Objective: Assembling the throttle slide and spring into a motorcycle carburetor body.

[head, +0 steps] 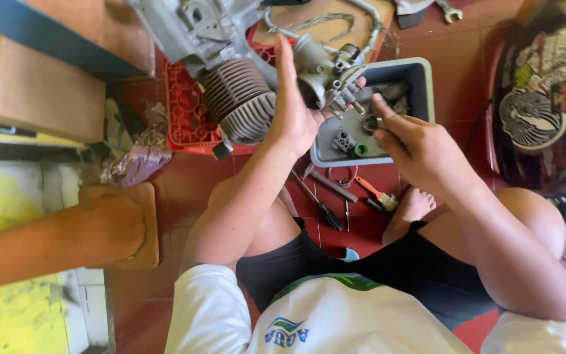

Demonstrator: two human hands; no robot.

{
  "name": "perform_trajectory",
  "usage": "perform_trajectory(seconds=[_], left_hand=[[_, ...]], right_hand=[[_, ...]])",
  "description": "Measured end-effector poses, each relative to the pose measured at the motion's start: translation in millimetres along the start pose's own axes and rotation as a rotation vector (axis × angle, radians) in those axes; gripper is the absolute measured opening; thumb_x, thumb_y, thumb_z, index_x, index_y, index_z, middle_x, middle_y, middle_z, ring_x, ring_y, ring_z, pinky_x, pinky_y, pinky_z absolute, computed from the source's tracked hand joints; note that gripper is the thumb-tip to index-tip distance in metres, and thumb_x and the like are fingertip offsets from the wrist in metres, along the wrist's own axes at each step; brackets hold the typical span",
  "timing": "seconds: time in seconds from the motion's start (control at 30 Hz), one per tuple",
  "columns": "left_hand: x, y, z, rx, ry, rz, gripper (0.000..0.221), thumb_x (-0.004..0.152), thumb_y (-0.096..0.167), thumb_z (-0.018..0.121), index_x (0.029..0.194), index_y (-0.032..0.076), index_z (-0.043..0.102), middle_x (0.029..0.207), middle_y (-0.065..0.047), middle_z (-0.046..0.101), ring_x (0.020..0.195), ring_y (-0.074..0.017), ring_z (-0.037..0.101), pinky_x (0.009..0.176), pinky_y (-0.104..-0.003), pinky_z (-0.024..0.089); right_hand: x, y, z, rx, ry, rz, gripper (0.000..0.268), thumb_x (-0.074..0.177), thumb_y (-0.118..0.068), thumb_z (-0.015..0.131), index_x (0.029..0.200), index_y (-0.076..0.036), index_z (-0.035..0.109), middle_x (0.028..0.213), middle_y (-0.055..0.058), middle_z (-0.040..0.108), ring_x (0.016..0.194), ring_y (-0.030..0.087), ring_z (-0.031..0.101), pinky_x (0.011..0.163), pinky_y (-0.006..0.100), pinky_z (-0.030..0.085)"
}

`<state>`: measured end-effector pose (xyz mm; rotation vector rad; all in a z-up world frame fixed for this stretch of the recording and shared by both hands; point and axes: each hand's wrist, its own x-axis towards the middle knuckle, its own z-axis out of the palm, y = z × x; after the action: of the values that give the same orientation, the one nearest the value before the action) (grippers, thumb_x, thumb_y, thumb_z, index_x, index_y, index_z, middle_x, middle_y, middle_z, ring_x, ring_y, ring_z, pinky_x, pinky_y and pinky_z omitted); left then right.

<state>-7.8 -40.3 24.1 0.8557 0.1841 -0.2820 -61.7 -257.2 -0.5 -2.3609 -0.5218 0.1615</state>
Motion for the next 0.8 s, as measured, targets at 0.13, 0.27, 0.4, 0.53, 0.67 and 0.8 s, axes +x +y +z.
perform_trajectory(seconds=[0.13, 0.27, 0.4, 0.53, 0.67, 0.8], left_hand=[[8, 3, -9, -0.056, -0.051, 0.060, 0.076, 0.091, 0.075, 0.039, 0.107, 0.005, 0.066, 0.098, -0.022, 0.076, 0.082, -0.0338, 0.076, 0.060, -0.044, 0.060], [13, 6, -15, -0.021, -0.054, 0.045, 0.088, 0.086, 0.079, 0.041, 0.109, 0.000, 0.071, 0.094, -0.026, 0.077, 0.074, -0.0297, 0.074, 0.065, -0.039, 0.060], [14, 6, -15, -0.027, -0.020, 0.021, 0.092, 0.083, 0.080, 0.041, 0.113, -0.002, 0.070, 0.096, -0.027, 0.077, 0.081, -0.0290, 0.075, 0.066, -0.039, 0.059], [9, 10, -15, -0.039, -0.021, 0.024, 0.089, 0.086, 0.079, 0.040, 0.115, 0.001, 0.071, 0.098, -0.026, 0.077, 0.085, -0.0307, 0.075, 0.066, -0.040, 0.058], [6, 14, -13, -0.010, -0.009, 0.002, 0.092, 0.084, 0.079, 0.039, 0.114, -0.001, 0.071, 0.097, -0.027, 0.077, 0.078, -0.0291, 0.073, 0.066, -0.038, 0.057], [7, 14, -10, -0.001, 0.029, 0.002, 0.087, 0.085, 0.077, 0.041, 0.114, 0.000, 0.069, 0.096, -0.027, 0.076, 0.079, -0.0291, 0.073, 0.066, -0.039, 0.057]], right_hand=[[4, 9, 8, 0.063, 0.143, -0.007, 0.050, 0.108, -0.018, 0.061, 0.155, -0.002, 0.056, 0.067, 0.007, 0.050, 0.065, 0.014, 0.030, 0.054, 0.031, 0.035], [18, 19, 16, 0.796, 0.200, 0.302, 0.058, 0.110, -0.018, 0.049, 0.165, -0.005, 0.033, 0.075, 0.002, 0.044, 0.066, 0.012, 0.045, 0.061, 0.027, 0.041], [20, 15, 23, 1.207, 0.166, 0.610, 0.050, 0.088, -0.002, 0.048, 0.133, -0.019, 0.033, 0.089, 0.010, 0.049, 0.065, 0.018, 0.049, 0.053, 0.035, 0.048], [4, -5, 16, 0.853, 0.078, 0.315, 0.052, 0.086, 0.012, 0.043, 0.130, -0.010, 0.027, 0.104, 0.009, 0.044, 0.090, 0.019, 0.052, 0.073, 0.032, 0.048], [-1, -13, 6, 0.357, -0.031, 0.099, 0.053, 0.096, -0.010, 0.061, 0.146, -0.001, 0.044, 0.111, 0.012, 0.057, 0.101, 0.022, 0.060, 0.090, 0.035, 0.047], [-3, -10, 3, 0.209, -0.044, -0.096, 0.071, 0.095, -0.021, 0.071, 0.157, -0.001, 0.044, 0.112, 0.013, 0.057, 0.097, 0.023, 0.059, 0.088, 0.033, 0.046]])
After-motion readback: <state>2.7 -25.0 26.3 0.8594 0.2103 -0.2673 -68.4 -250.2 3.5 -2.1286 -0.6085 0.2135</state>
